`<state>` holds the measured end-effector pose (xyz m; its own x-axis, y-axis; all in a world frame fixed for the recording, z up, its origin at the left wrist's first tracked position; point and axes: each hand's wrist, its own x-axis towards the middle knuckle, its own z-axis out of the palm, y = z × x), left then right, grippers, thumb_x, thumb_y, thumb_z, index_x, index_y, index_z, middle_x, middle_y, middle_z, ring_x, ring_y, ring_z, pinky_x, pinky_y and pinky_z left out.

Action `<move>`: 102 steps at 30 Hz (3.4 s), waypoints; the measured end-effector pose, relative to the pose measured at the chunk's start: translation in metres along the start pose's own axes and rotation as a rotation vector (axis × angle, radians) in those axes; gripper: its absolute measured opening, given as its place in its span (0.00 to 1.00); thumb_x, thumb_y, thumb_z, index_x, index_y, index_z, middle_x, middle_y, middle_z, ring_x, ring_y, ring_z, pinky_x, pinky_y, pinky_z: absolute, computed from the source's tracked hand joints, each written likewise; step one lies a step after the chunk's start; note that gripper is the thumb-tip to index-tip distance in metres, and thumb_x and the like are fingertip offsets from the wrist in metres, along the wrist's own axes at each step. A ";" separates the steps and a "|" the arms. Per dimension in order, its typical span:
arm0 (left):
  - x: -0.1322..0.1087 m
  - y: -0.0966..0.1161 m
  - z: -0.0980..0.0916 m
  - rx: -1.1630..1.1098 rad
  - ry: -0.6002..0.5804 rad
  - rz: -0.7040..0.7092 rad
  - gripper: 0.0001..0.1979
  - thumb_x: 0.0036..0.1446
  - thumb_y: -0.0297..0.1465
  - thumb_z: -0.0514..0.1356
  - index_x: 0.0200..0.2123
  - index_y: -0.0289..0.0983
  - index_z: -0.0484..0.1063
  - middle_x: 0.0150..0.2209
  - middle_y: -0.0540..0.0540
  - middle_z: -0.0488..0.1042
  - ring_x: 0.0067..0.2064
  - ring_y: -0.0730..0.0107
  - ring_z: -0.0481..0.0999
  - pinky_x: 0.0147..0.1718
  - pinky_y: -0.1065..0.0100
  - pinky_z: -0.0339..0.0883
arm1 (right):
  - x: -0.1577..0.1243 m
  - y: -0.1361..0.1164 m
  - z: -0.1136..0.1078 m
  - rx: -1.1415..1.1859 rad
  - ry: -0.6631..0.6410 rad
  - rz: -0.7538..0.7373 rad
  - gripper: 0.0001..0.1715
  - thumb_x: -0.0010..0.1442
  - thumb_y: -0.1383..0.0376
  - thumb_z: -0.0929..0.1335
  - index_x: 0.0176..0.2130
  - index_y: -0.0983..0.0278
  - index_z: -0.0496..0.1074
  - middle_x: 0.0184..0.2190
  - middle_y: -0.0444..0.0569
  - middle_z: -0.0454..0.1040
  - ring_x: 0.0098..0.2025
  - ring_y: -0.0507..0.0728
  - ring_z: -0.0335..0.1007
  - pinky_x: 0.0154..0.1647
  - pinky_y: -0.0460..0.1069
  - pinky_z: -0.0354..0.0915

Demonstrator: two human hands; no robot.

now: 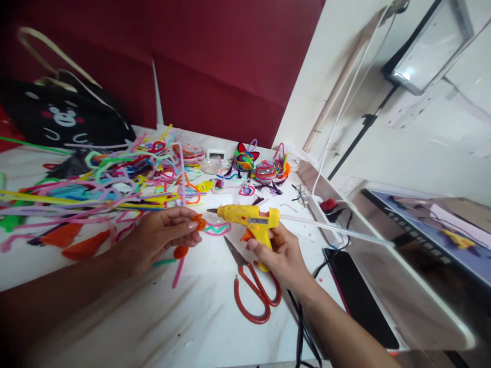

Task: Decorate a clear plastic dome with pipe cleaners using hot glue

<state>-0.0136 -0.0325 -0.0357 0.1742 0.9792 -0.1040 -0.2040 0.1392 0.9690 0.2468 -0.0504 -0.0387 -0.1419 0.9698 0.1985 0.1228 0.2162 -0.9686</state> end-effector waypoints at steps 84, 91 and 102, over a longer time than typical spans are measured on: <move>-0.012 0.001 0.009 0.178 -0.069 0.196 0.07 0.54 0.32 0.67 0.35 0.38 0.74 0.24 0.53 0.80 0.25 0.75 0.80 0.23 0.80 0.73 | -0.025 0.010 -0.006 -0.337 -0.097 -0.323 0.11 0.64 0.68 0.69 0.46 0.56 0.70 0.33 0.42 0.77 0.31 0.51 0.73 0.29 0.43 0.69; -0.012 -0.001 0.007 0.177 -0.065 0.180 0.08 0.54 0.33 0.67 0.36 0.38 0.74 0.24 0.53 0.80 0.25 0.74 0.81 0.24 0.80 0.74 | -0.025 0.009 -0.006 -0.346 -0.100 -0.334 0.12 0.64 0.69 0.69 0.46 0.55 0.69 0.33 0.40 0.77 0.30 0.49 0.72 0.31 0.40 0.70; -0.013 0.000 0.007 0.194 -0.058 0.180 0.08 0.53 0.33 0.68 0.35 0.37 0.74 0.23 0.52 0.80 0.24 0.73 0.81 0.22 0.79 0.74 | -0.028 0.010 -0.005 -0.327 -0.120 -0.320 0.11 0.65 0.68 0.68 0.47 0.55 0.68 0.33 0.40 0.77 0.29 0.49 0.71 0.30 0.41 0.69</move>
<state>-0.0087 -0.0460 -0.0327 0.2082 0.9747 0.0815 -0.0494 -0.0728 0.9961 0.2571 -0.0744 -0.0531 -0.3330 0.8331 0.4417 0.3550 0.5447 -0.7598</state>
